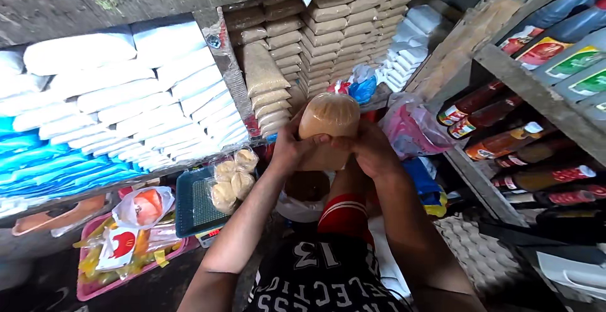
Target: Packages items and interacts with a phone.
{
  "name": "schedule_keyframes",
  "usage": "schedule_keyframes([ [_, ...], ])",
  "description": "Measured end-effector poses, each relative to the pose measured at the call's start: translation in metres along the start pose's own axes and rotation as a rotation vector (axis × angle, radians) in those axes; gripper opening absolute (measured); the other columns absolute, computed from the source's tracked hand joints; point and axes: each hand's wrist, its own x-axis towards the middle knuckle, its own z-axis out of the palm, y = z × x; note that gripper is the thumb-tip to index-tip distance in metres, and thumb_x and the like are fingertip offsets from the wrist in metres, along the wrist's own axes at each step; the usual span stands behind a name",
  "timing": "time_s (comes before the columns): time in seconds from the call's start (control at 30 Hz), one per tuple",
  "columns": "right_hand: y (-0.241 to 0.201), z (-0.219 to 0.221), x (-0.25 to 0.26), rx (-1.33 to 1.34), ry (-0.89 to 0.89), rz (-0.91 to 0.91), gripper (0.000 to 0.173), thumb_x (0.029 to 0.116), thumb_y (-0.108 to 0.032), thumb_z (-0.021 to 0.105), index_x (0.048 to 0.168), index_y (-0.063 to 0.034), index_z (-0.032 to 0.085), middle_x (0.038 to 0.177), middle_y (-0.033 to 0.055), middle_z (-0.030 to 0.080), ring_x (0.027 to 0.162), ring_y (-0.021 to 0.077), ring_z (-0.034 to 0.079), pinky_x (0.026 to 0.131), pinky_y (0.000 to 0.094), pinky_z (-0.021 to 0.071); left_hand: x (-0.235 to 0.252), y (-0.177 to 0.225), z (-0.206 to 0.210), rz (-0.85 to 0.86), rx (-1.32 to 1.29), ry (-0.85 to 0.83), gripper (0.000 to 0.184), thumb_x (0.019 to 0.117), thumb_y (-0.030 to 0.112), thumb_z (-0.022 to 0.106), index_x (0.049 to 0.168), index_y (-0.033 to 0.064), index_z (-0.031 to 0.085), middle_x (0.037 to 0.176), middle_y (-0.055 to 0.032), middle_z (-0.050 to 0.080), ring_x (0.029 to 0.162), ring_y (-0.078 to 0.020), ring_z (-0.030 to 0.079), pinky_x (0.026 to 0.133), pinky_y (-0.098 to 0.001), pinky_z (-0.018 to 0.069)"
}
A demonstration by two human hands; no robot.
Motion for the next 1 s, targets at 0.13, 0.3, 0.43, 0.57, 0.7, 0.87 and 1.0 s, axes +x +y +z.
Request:
schedule_keyframes([
  [0.13,0.002,0.007,0.002,0.023,0.097,-0.04,0.053,0.0738,-0.008,0.088,0.122,-0.007,0.067,0.11,0.0111,0.073,0.096,0.0199,0.073,0.082,0.0391,0.064,0.0,-0.003,-0.002,-0.032,-0.09,-0.011,0.039,0.0908,0.028,0.078,0.123,0.0083,0.066,0.101,-0.0105,0.074,0.081,-0.019,0.072,0.071,-0.0371,0.0625],
  [0.3,0.001,0.012,0.001,-0.003,0.127,-0.05,0.045,0.0738,-0.006,0.088,0.115,-0.0062,0.071,0.106,0.0107,0.074,0.093,0.0197,0.073,0.08,0.0396,0.0644,-0.003,0.006,-0.007,-0.032,-0.025,-0.045,0.06,0.0845,0.041,0.083,0.132,0.013,0.061,0.11,-0.0066,0.072,0.092,-0.0169,0.071,0.078,-0.0363,0.0623],
  [0.43,-0.005,0.01,0.005,-0.029,-0.013,-0.039,0.063,0.0797,-0.018,0.087,0.135,-0.0093,0.059,0.121,0.0082,0.069,0.107,0.0178,0.07,0.09,0.0376,0.0623,0.003,-0.003,-0.003,0.01,-0.088,0.048,0.051,0.0873,0.031,0.082,0.128,0.0075,0.063,0.108,-0.0091,0.073,0.092,-0.0181,0.072,0.08,-0.0382,0.0626],
  [0.57,-0.008,0.011,0.016,-0.04,0.049,-0.062,0.078,0.075,-0.014,0.089,0.145,-0.0069,0.055,0.124,0.0086,0.07,0.109,0.0173,0.07,0.092,0.0363,0.0618,-0.002,-0.007,-0.003,-0.007,-0.09,0.047,0.042,0.0907,0.024,0.078,0.127,0.0093,0.065,0.108,-0.0099,0.073,0.09,-0.0191,0.072,0.077,-0.0386,0.0621],
  [0.7,-0.008,0.018,0.021,-0.027,0.127,-0.035,0.049,0.0776,-0.017,0.088,0.122,-0.0061,0.07,0.108,0.0094,0.075,0.095,0.0198,0.074,0.083,0.04,0.0645,-0.003,-0.001,-0.001,-0.077,-0.151,0.093,0.038,0.0915,0.025,0.078,0.123,0.0088,0.066,0.104,-0.012,0.073,0.084,-0.0212,0.072,0.074,-0.0401,0.0623],
  [0.87,0.005,0.014,0.027,-0.186,0.051,0.032,0.063,0.0962,-0.033,0.072,0.152,-0.0266,0.044,0.139,0.0049,0.061,0.118,0.0221,0.065,0.094,0.045,0.0601,0.007,0.008,-0.002,-0.305,-0.304,0.22,0.046,0.0903,0.041,0.078,0.121,0.0082,0.066,0.099,-0.0137,0.073,0.081,-0.0227,0.072,0.071,-0.0427,0.0623],
  [1.0,0.013,0.014,0.062,-0.261,0.127,0.02,0.055,0.0979,-0.029,0.071,0.149,-0.0213,0.051,0.129,0.0083,0.067,0.105,0.0229,0.071,0.086,0.0448,0.0624,0.035,0.019,-0.01,-0.466,-0.452,0.286,0.051,0.0927,0.044,0.073,0.127,0.0073,0.064,0.106,-0.0145,0.073,0.091,-0.0251,0.073,0.079,-0.0469,0.0623],
])
